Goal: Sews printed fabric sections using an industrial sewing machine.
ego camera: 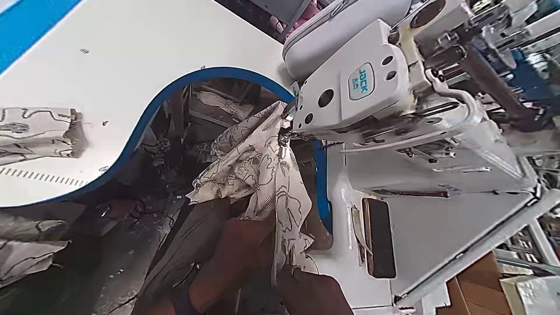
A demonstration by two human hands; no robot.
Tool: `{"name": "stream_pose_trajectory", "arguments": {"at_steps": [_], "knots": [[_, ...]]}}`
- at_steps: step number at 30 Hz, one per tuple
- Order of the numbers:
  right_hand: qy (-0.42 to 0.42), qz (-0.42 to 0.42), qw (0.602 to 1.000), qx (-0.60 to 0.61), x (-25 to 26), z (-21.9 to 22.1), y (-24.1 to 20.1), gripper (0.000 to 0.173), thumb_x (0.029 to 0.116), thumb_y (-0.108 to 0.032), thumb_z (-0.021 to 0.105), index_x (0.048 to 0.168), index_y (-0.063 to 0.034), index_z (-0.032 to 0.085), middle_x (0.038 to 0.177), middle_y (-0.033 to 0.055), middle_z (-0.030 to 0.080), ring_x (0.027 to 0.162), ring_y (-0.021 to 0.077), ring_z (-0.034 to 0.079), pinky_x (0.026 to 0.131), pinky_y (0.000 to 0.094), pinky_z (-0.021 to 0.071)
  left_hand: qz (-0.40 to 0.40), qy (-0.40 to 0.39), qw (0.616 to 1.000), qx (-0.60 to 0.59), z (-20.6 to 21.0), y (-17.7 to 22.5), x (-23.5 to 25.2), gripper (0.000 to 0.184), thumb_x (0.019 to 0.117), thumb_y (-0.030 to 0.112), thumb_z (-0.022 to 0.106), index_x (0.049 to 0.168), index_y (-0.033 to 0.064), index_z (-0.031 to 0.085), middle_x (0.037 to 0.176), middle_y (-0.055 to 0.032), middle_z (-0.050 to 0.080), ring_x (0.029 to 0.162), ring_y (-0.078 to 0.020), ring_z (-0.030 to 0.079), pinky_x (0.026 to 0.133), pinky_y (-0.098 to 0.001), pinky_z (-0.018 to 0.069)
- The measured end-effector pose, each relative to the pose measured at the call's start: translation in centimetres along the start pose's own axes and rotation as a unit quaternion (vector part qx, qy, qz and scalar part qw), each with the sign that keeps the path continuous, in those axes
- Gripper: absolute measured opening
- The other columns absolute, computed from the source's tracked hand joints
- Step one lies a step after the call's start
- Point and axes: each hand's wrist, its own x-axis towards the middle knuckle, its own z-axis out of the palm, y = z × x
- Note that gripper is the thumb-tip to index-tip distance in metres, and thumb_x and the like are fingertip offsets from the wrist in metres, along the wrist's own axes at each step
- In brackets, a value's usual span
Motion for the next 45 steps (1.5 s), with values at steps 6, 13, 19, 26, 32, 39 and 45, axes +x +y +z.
{"name": "stream_pose_trajectory", "arguments": {"at_steps": [6,13,19,26,32,39,45], "knots": [[0.093,0.033,0.994,-0.044,2.9,0.4,1.1,0.008,0.0803,-0.003,0.064,0.078,-0.0011,0.071,0.073,0.0153,0.066,0.053,0.0246,0.064,0.043,0.0349,0.0492,-0.015,0.073,0.996,-0.042,1.6,-1.5,3.4,0.028,0.0987,0.014,0.049,0.092,0.0029,0.074,0.053,-0.0033,0.056,0.045,-0.0133,0.054,0.044,-0.0299,0.0413],[0.15,0.02,0.989,-0.005,3.1,1.2,2.4,0.016,0.0825,-0.003,0.061,0.068,-0.0024,0.07,0.079,0.0138,0.069,0.071,0.0249,0.069,0.057,0.0332,0.0538,-0.052,-0.004,0.998,-0.035,-0.2,-0.3,2.7,0.035,0.098,0.015,0.05,0.115,-0.0023,0.075,0.05,-0.0048,0.053,0.041,-0.0188,0.051,0.041,-0.035,0.0418],[0.132,0.027,0.991,0.009,2.7,1.5,2.7,0.014,0.0815,-0.006,0.063,0.07,-0.0031,0.071,0.084,0.0156,0.071,0.076,0.0295,0.07,0.058,0.0389,0.0541,-0.041,-0.055,0.996,-0.053,-1.1,-0.5,3.6,0.033,0.0993,0.012,0.051,0.119,-0.0036,0.073,0.053,-0.0078,0.055,0.043,-0.0212,0.053,0.044,-0.036,0.0439],[0.06,0.015,0.994,0.095,2.5,0.7,2.9,0.011,0.0826,-0.006,0.063,0.081,-0.0009,0.072,0.095,0.0191,0.067,0.093,0.0329,0.065,0.076,0.0413,0.0532,-0.049,-0.076,0.993,-0.077,-1.4,-1.3,4.6,0.034,0.1003,0.011,0.051,0.124,-0.0061,0.07,0.056,-0.0094,0.057,0.047,-0.0222,0.054,0.049,-0.0378,0.0443],[0.231,-0.033,0.972,0.041,4.3,3.2,4.5,0.022,0.0898,-0.015,0.047,0.072,-0.0087,0.059,0.06,0.0042,0.056,0.063,0.0152,0.06,0.071,0.0258,0.0498,-0.053,-0.09,0.991,-0.082,-1.5,-1.3,4.4,0.034,0.1024,0.014,0.05,0.122,-0.0034,0.071,0.056,-0.0087,0.056,0.048,-0.0216,0.053,0.049,-0.0369,0.0431],[0.142,0.079,0.982,-0.097,4.8,0.2,2.3,0.03,0.0935,-0.026,0.058,0.078,-0.0033,0.07,0.051,0.0067,0.056,0.045,0.0237,0.061,0.041,0.0384,0.0442,-0.071,-0.087,0.991,-0.077,-1.3,-1.2,4.8,0.036,0.1019,0.013,0.049,0.127,-0.0024,0.07,0.055,-0.0092,0.056,0.047,-0.0232,0.053,0.05,-0.0395,0.0438],[0.209,0.012,0.977,-0.036,4.3,0.2,2.2,0.02,0.0957,-0.014,0.06,0.085,-0.0046,0.074,0.074,0.0104,0.068,0.067,0.0197,0.066,0.061,0.0266,0.0523,-0.065,-0.083,0.992,-0.063,-1.3,-1.1,4.6,0.029,0.1004,0.011,0.05,0.11,-0.0008,0.074,0.054,-0.0089,0.053,0.048,-0.0253,0.055,0.048,-0.0419,0.043]]}}
